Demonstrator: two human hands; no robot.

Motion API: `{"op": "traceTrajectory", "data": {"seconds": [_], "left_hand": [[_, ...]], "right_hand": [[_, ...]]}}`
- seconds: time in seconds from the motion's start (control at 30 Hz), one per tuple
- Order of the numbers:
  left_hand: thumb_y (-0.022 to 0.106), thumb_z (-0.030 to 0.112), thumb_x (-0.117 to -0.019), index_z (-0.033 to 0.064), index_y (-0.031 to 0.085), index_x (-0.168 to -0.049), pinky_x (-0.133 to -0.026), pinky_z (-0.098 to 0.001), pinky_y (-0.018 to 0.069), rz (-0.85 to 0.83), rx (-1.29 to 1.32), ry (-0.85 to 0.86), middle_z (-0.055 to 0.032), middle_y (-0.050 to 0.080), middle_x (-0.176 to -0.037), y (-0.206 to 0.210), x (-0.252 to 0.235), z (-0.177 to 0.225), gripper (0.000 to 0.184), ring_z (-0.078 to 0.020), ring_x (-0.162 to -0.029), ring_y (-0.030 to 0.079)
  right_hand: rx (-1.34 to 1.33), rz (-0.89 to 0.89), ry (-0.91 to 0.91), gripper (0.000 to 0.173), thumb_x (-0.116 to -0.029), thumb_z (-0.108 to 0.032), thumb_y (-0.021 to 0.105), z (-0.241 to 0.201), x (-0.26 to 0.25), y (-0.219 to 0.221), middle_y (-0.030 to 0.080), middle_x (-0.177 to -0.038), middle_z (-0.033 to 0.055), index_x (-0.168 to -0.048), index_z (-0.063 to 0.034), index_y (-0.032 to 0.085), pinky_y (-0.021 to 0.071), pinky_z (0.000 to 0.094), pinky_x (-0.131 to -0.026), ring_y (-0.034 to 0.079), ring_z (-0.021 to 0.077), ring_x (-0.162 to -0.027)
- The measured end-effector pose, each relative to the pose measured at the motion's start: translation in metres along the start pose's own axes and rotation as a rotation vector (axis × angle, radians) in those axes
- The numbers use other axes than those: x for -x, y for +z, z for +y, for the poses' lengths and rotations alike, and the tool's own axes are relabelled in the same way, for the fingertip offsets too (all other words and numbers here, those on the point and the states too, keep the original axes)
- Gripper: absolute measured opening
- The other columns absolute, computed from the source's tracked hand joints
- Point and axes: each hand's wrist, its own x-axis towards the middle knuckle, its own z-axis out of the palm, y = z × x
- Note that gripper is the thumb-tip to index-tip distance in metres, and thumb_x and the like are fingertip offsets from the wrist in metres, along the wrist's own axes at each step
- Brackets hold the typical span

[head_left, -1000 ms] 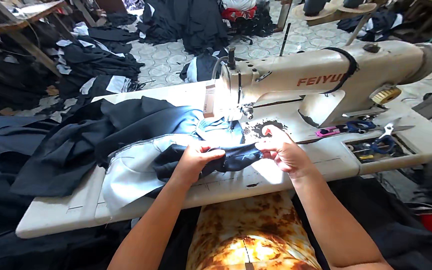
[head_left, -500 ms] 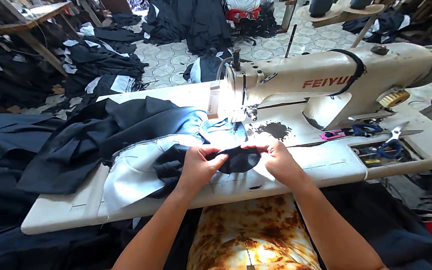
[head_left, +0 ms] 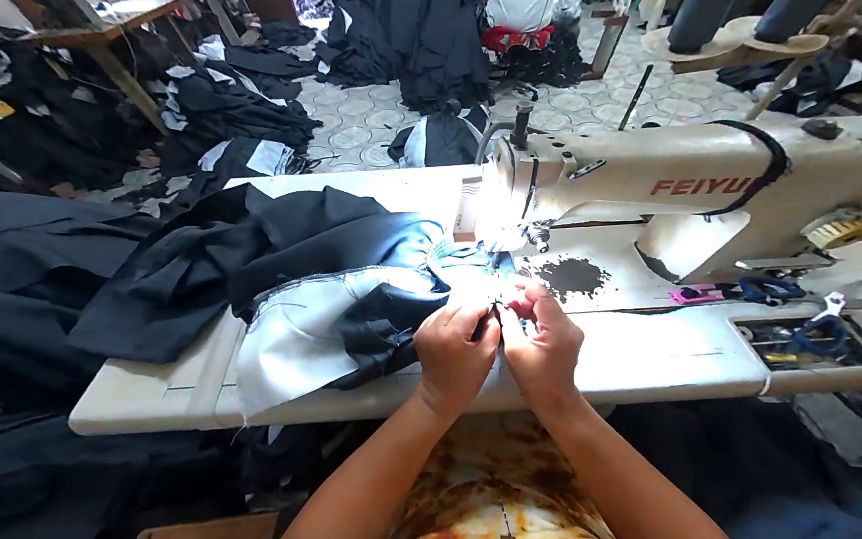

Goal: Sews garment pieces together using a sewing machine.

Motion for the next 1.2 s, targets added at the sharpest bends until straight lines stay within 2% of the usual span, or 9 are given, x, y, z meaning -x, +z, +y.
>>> {"op": "traceTrajectory", "data": {"seconds": [0.07, 0.2, 0.47, 0.97, 1.2], "left_hand": [[0.074, 0.008, -0.0760, 0.0056, 0.078, -0.081, -0.063, -0.0277, 0.0572, -0.002, 0.008, -0.007, -0.0062, 0.074, -0.075, 0.001, 0.000, -0.001, 0.007, -0.0129, -0.068, 0.071], [0.074, 0.009, -0.0770, 0.0055, 0.079, -0.081, -0.062, -0.0265, 0.0561, -0.004, 0.033, -0.014, -0.0059, 0.074, -0.075, 0.002, 0.001, -0.003, 0.006, -0.0121, -0.068, 0.070], [0.072, 0.009, -0.0789, 0.0048, 0.079, -0.082, -0.066, -0.0261, 0.0573, 0.003, 0.052, 0.001, -0.0067, 0.075, -0.076, 0.001, 0.000, -0.004, 0.008, -0.0121, -0.071, 0.071], [0.072, 0.008, -0.0805, 0.0036, 0.080, -0.084, -0.069, -0.0263, 0.0584, 0.022, 0.079, 0.037, -0.0082, 0.075, -0.078, -0.002, 0.000, -0.005, 0.010, -0.0132, -0.073, 0.072], [0.071, 0.008, -0.0812, 0.0043, 0.080, -0.084, -0.068, -0.0267, 0.0580, -0.001, 0.082, 0.048, -0.0075, 0.075, -0.078, -0.002, -0.001, -0.007, 0.010, -0.0127, -0.072, 0.072]], "right_hand": [[-0.017, -0.008, 0.012, 0.034, -0.0842, 0.002, 0.068, 0.000, 0.001, -0.001, 0.075, -0.090, 0.0097, -0.118, 0.0062, 0.068, 0.0596, 0.0209, -0.078, 0.072, 0.0075, -0.081], [-0.033, -0.019, 0.009, 0.035, -0.0843, 0.003, 0.067, -0.002, 0.003, -0.002, 0.076, -0.092, 0.0121, -0.119, 0.0077, 0.067, 0.0598, 0.0213, -0.081, 0.074, 0.0083, -0.085], [-0.019, -0.013, -0.027, 0.037, -0.0848, 0.002, 0.067, -0.009, 0.004, -0.004, 0.077, -0.087, 0.0135, -0.121, 0.0119, 0.067, 0.0614, 0.0207, -0.075, 0.075, 0.0087, -0.078], [-0.060, -0.038, -0.039, 0.040, -0.0851, 0.003, 0.066, -0.015, 0.002, -0.008, 0.077, -0.087, 0.0133, -0.123, 0.0130, 0.064, 0.0623, 0.0216, -0.076, 0.076, 0.0089, -0.079], [-0.047, -0.038, -0.077, 0.038, -0.0903, 0.002, 0.059, -0.015, 0.004, -0.010, 0.073, -0.079, 0.0115, -0.126, 0.0134, 0.062, 0.0568, 0.0170, -0.067, 0.067, 0.0034, -0.066]]}}
